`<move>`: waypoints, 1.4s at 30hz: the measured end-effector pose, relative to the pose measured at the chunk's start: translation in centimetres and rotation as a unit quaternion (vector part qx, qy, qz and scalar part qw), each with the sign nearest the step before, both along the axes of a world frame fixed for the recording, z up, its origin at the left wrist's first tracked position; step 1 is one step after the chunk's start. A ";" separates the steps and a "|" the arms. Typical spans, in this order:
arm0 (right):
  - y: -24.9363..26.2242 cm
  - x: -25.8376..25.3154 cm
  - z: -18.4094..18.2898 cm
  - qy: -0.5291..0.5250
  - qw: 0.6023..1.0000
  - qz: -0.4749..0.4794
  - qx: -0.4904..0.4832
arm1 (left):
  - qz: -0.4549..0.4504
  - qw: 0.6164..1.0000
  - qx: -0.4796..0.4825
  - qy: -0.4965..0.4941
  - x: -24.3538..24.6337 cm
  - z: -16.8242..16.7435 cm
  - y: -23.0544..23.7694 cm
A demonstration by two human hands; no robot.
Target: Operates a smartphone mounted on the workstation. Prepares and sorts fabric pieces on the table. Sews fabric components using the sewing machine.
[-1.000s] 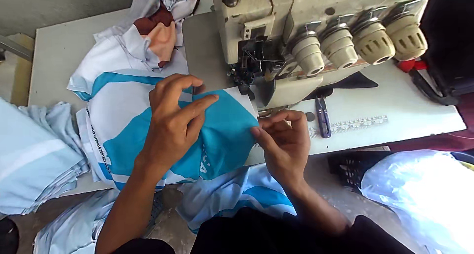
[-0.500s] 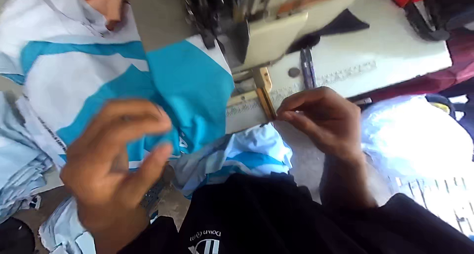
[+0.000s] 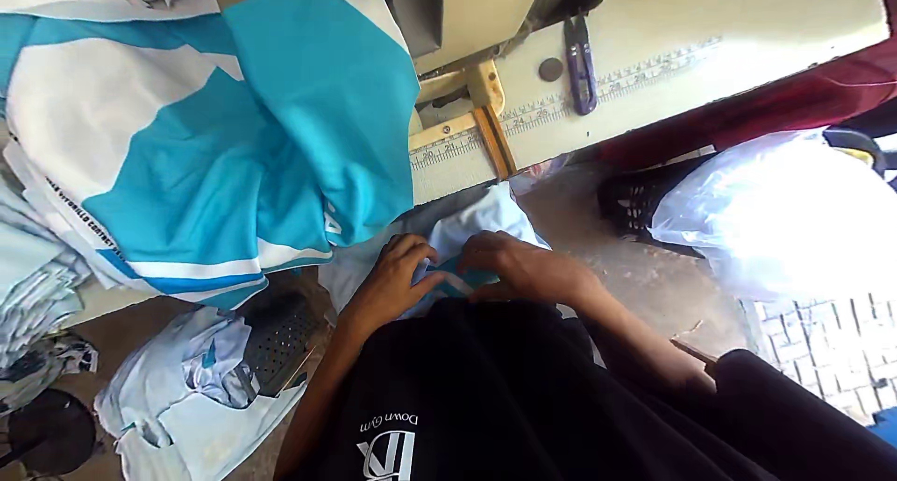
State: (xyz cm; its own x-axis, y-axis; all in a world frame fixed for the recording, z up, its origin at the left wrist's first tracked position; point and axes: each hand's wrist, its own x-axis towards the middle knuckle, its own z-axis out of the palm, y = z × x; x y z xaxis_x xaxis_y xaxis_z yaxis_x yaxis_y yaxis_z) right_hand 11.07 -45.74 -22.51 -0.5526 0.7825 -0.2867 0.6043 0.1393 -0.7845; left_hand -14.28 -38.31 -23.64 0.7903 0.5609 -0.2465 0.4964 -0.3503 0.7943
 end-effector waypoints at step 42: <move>11.9 -3.1 12.9 0.340 0.852 -0.206 0.341 | -0.047 0.911 0.321 -0.255 0.6 17.5 15.0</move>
State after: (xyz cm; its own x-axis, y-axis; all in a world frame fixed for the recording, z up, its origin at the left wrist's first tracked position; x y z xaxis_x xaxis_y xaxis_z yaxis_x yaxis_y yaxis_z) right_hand 7.98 -33.83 -9.61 -0.0470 0.8064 0.5894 0.1497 0.5891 -0.7941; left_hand -13.66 -23.36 -6.13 0.7617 0.3842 0.5218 0.0640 -0.8459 0.5295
